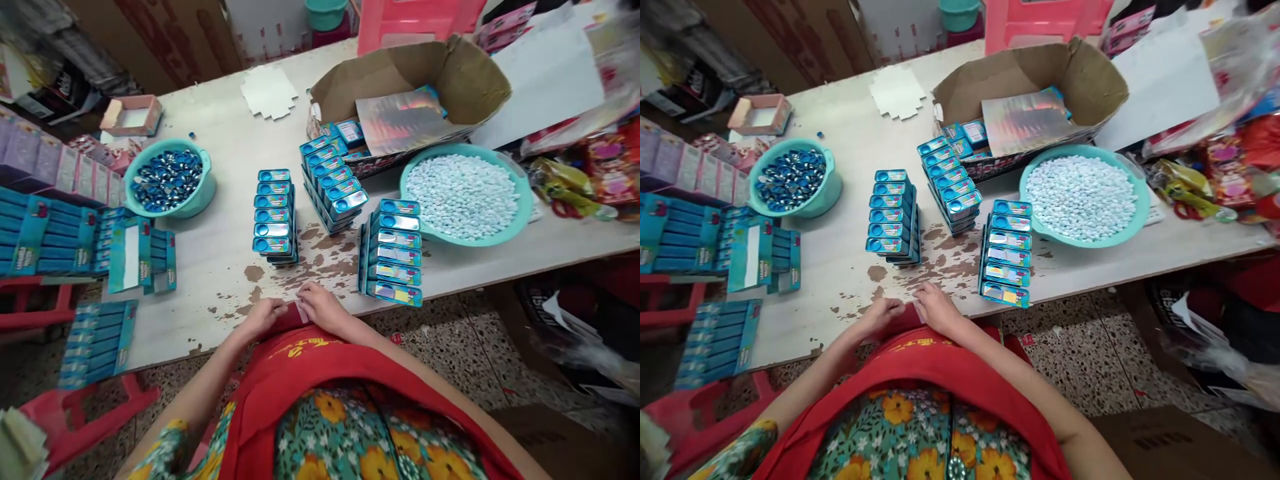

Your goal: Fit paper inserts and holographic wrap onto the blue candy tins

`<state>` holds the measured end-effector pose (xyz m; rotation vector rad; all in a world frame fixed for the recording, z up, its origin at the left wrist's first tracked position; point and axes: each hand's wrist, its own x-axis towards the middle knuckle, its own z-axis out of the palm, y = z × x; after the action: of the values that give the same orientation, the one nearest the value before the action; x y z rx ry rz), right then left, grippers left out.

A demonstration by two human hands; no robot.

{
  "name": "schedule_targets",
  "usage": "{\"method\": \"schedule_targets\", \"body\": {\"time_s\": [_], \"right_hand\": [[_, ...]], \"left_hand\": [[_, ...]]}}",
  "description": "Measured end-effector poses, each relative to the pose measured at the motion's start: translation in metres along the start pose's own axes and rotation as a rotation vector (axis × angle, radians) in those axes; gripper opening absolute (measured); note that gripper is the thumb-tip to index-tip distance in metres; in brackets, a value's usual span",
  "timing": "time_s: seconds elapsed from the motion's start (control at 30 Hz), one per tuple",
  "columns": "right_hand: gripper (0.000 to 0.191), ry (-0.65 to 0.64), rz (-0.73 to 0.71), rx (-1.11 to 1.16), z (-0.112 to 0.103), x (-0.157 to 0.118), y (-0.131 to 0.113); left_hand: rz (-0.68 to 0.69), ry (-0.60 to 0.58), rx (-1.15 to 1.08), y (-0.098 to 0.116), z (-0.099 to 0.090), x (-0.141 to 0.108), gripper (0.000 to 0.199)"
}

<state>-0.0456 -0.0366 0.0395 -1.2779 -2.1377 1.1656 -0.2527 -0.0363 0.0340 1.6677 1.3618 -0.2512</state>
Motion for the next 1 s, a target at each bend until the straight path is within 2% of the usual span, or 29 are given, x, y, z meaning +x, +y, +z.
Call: {"method": "schedule_targets", "body": {"time_s": [0.13,0.3,0.43,0.57,0.67,0.73,0.77,0.83,0.9,1.0], "right_hand": [[0.034,-0.196,0.004,-0.189,0.027,0.008,0.011],[0.031,-0.315,-0.087,-0.322,0.032,0.010,0.010],[0.013,-0.256,-0.074,-0.323,0.029,0.013,0.011],[0.004,-0.189,0.008,-0.247,0.019,0.016,0.006],[0.004,-0.055,0.133,-0.086,0.001,0.011,-0.004],[0.007,0.060,0.206,0.054,-0.018,0.005,-0.014],[0.008,0.107,0.230,0.117,-0.029,0.000,-0.020],[0.010,0.202,0.260,0.204,-0.051,-0.009,-0.034],[0.011,0.348,0.287,0.221,-0.072,-0.017,-0.048],[0.012,0.641,0.345,0.129,-0.100,-0.024,-0.054]], "left_hand": [[-0.043,0.060,-0.018,-0.005,0.005,0.014,0.029],[-0.098,0.052,-0.051,-0.014,-0.001,0.025,0.028],[-0.106,0.041,-0.035,-0.015,-0.002,0.033,0.029],[-0.143,0.065,-0.017,-0.009,-0.006,0.035,0.027],[-0.130,0.169,-0.052,0.007,-0.014,0.024,0.032],[0.023,0.207,-0.254,0.026,-0.022,0.012,0.037],[0.120,0.172,-0.390,0.038,-0.026,0.006,0.038],[0.253,0.007,-0.620,0.064,-0.035,-0.004,0.036],[0.266,-0.126,-0.686,0.090,-0.046,-0.008,0.031],[0.340,-0.101,-0.640,0.128,-0.064,0.004,0.035]]}}
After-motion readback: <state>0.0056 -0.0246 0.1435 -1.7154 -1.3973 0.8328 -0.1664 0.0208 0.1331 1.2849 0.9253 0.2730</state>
